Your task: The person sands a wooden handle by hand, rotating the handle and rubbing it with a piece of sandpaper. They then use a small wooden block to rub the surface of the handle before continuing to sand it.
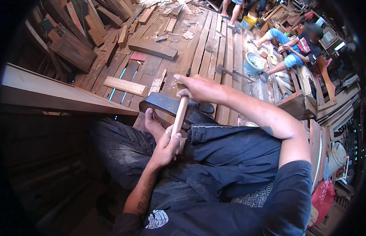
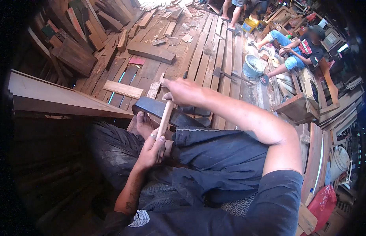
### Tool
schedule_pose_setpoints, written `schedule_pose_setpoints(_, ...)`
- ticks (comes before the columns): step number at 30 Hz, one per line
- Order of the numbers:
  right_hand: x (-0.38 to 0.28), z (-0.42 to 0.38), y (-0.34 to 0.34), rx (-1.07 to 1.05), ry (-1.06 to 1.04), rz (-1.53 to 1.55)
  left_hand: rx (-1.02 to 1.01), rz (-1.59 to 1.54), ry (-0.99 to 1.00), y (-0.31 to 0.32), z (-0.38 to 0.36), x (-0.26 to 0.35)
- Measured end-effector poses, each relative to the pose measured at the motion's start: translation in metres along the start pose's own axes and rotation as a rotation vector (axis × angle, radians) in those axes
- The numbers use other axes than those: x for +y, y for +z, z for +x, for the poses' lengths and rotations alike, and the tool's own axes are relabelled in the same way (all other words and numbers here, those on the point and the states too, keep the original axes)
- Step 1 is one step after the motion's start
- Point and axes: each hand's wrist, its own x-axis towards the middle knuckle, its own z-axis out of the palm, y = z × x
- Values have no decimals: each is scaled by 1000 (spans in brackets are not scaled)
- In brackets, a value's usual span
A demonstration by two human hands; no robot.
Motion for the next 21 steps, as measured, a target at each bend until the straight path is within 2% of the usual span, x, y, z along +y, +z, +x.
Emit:
schedule_pose_setpoints(1,-6,-4,-1,8,41,-25,5,15,8,1,0,0)
schedule_pose_setpoints(4,-8,-9,25,-94,-261,107,37,42,25,4,-1,0)
schedule_pose_setpoints(6,-26,-15,38,-295,-276,95,29,29,-1,5,-2,-1)
schedule_pose_setpoints(7,-51,-26,20,-364,-285,-38,23,25,-11,5,-2,-1)
schedule_pose_setpoints(10,-53,-22,17,-341,-303,-100,52,17,-1,4,-2,-4)
schedule_pose_setpoints(12,-24,-8,27,-209,-275,45,34,24,-20,2,-2,1)
schedule_pose_setpoints(17,4,-9,-2,63,-57,0,9,-33,13,2,1,3)
schedule_pose_setpoints(21,-2,-13,-2,71,-104,-46,12,-63,15,1,1,-1)
